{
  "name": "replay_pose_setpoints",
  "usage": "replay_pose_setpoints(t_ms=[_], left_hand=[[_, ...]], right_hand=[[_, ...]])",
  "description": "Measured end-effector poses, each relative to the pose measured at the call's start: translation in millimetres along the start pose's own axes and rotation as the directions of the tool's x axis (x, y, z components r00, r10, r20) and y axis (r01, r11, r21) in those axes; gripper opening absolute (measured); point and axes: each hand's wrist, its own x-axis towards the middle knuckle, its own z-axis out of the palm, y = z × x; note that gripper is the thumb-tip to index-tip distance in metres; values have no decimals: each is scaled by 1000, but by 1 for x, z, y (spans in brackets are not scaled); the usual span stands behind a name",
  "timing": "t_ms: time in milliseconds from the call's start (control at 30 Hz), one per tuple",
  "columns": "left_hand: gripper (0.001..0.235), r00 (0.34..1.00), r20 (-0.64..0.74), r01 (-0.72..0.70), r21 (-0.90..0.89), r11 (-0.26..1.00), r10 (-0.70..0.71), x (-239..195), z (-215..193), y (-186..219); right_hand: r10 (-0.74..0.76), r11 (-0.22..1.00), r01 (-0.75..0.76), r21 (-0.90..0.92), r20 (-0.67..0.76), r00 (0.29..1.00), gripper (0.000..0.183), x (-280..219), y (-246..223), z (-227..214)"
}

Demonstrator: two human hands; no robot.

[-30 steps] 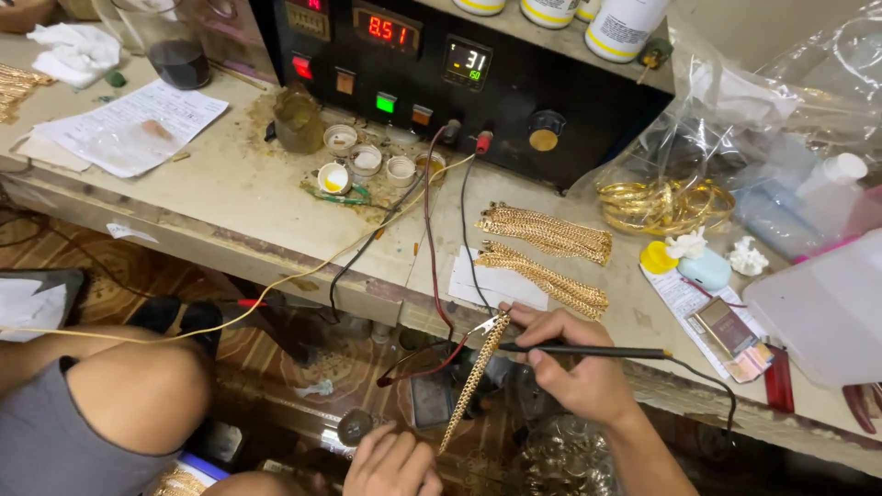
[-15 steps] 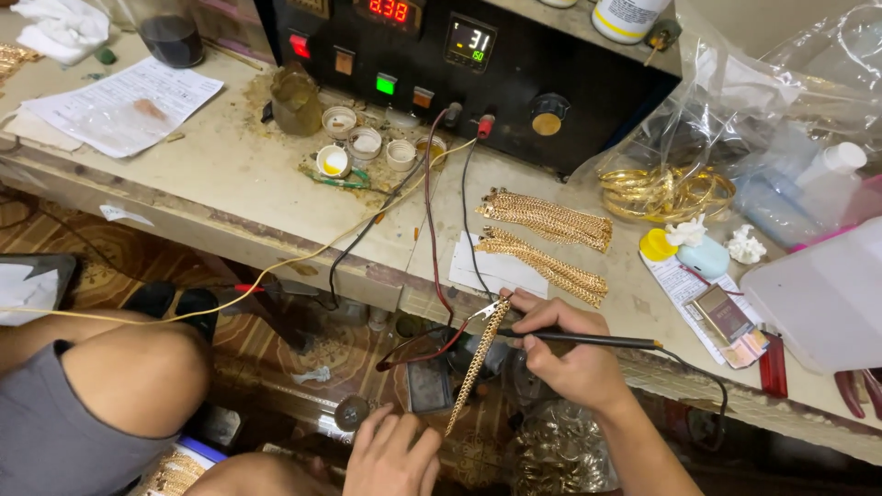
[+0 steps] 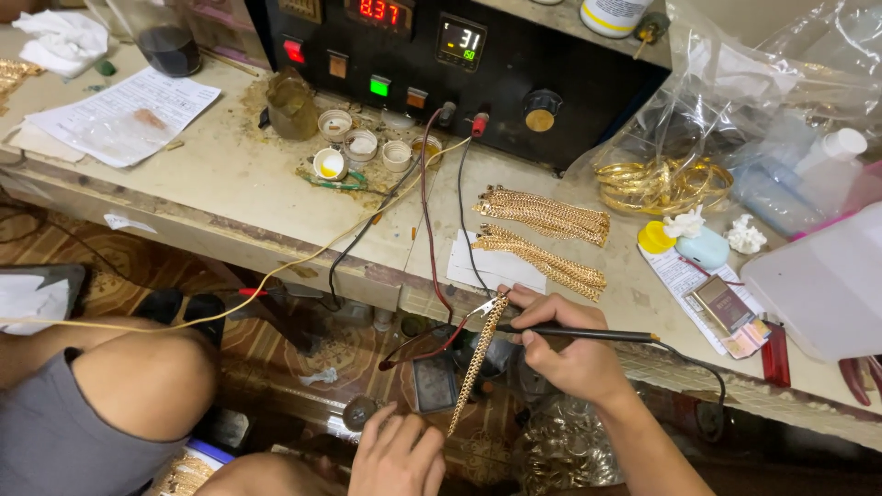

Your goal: The person holds a gold chain with one hand and uses a pencil-like tool connected to a power supply to touch the chain repeatedly. The person dips the tool into a small container of liquid and continues applying it to the chain.

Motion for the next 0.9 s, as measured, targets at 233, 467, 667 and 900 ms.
replay_pose_setpoints(t_ms=[233,467,667,900], left_hand=[[9,998,25,57,-31,998,-56,3,-7,7],[15,996,-73,55,-56,997,-59,6,-9,10],[10,975,-218,-82,-124,989,53,-2,19,-11],[10,988,-144,6,-279,960,-48,-12,49,-17]], right_hand=[[2,1000,-2,-25,8,1000,13,0,-1,-1],[20,999,-20,-42,-4,1000,12,-3,4,-2],[-40,990,75,121,-270,962,14,26,-10,-4],[9,993,-30,-114,-180,984,18,161,-55,46]])
